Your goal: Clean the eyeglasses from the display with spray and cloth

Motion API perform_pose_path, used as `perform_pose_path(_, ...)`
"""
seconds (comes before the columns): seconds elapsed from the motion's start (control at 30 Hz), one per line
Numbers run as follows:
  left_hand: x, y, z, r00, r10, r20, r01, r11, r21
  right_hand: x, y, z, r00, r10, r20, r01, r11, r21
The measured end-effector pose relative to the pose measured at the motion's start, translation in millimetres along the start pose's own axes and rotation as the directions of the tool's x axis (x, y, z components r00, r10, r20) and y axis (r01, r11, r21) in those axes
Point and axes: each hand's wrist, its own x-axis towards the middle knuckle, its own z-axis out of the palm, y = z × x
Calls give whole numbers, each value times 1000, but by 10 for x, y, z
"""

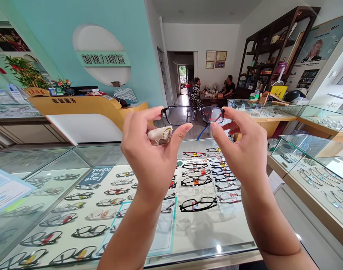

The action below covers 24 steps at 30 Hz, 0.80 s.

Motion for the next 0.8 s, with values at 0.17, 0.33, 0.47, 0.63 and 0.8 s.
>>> perform_pose_path(0.17, 5, 28, -14, 999, 30, -27, -28, 998, 63, -5, -4, 1, 1000, 1, 3, -1, 1000, -13)
perform_pose_path(0.33, 25, 33, -9, 999, 43, -32, -40, 995, 86, -4, -16, -4, 1000, -18, -2, 18, 999, -29)
perform_pose_path(0.47, 36, 10, 0, 999, 33, -25, -32, 997, 71, -3, -21, -6, 999, -32, -11, 31, 999, -43)
perform_pose_path(0.63, 28, -38, 25, 1000, -10, 24, 10, 1000, 0, -5, -20, -8, 999, -32, -42, 32, 999, -19)
perform_pose_path(0.8, 22, -69, 51, 999, -24, 46, 24, 1000, -3, -6, -25, -22, 997, -39, -72, 40, 999, 4)
